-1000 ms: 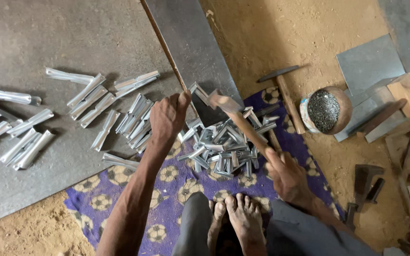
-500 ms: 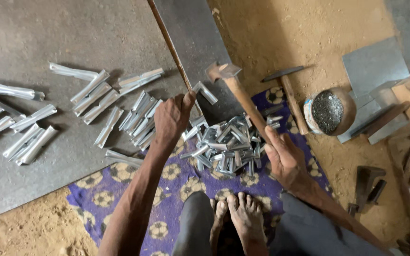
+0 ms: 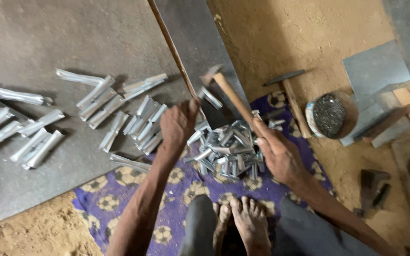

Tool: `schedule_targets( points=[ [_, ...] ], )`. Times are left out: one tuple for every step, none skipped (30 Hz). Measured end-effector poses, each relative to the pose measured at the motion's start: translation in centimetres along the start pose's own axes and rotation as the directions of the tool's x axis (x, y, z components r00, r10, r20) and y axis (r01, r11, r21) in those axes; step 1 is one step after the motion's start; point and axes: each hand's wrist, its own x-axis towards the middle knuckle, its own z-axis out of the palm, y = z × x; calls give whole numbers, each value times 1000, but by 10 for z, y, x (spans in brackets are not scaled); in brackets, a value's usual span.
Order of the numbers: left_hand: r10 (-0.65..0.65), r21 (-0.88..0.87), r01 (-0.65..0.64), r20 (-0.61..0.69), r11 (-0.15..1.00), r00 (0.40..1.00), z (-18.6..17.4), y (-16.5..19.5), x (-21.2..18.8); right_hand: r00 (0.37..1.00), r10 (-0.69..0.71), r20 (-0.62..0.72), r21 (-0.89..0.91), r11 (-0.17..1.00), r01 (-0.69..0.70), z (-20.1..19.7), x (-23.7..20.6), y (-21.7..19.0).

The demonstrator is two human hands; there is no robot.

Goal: The person sits on the floor and hammers small metal strips flat on a steel plate using a hammer, placing finished strips in a pile to the side and picking new strips one at a time from a pile on the mat.

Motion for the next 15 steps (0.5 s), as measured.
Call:
schedule_targets(
  points=[
    [-51,-7,52,35,999,998,1,7,-6,997,-59,-50,49,997,62,-1,2,3],
    [-18,-60,25,128,998,992,2,13,-14,997,-56,-45,46,997,58,-2,1,5],
    [23,-114,3,228,994,973,2,17,-20,998,-39,-42,46,998,41,-4,-2,6],
    [78,-172,-24,314,985,946,0,20,-22,998,-31,-49,40,999,33,-5,-4,8],
    [77,-178,-40,206,983,976,-4,18,-19,999,-20,-43,43,999,22,-6,-7,8],
    [75,-184,-56,99,981,992,-11,12,-11,999,-7,-38,44,999,8,-7,-11,8],
    [76,-190,-77,-10,979,997,-20,5,3,999,7,-35,41,999,-6,-7,-14,8],
    [29,130,-32,25,991,999,-30,-5,22,999,13,-35,35,999,-12,-8,-16,8],
    [-27,439,5,43,898,999,-44,-19,40,999,19,-36,31,999,-18,-7,-18,8],
    [215,278,-138,-267,950,939,-59,-36,49,999,25,-31,30,999,-24,-7,-19,7],
    [222,405,-106,-254,908,941,-69,-48,61,998,56,-14,25,998,-56,-5,-19,6],
    [240,526,-83,-238,847,941,-77,-58,71,996,89,-9,20,996,-89,-4,-19,5],
    [236,524,-100,-200,846,951,-83,-63,72,993,122,0,12,992,-122,-3,-18,4],
    [225,519,-112,-159,847,961,-86,-68,70,997,81,-18,26,996,-80,-1,-17,3],
    [214,516,-126,-114,847,970,-87,-71,67,998,43,-36,42,998,-41,0,-17,2]
  ],
)
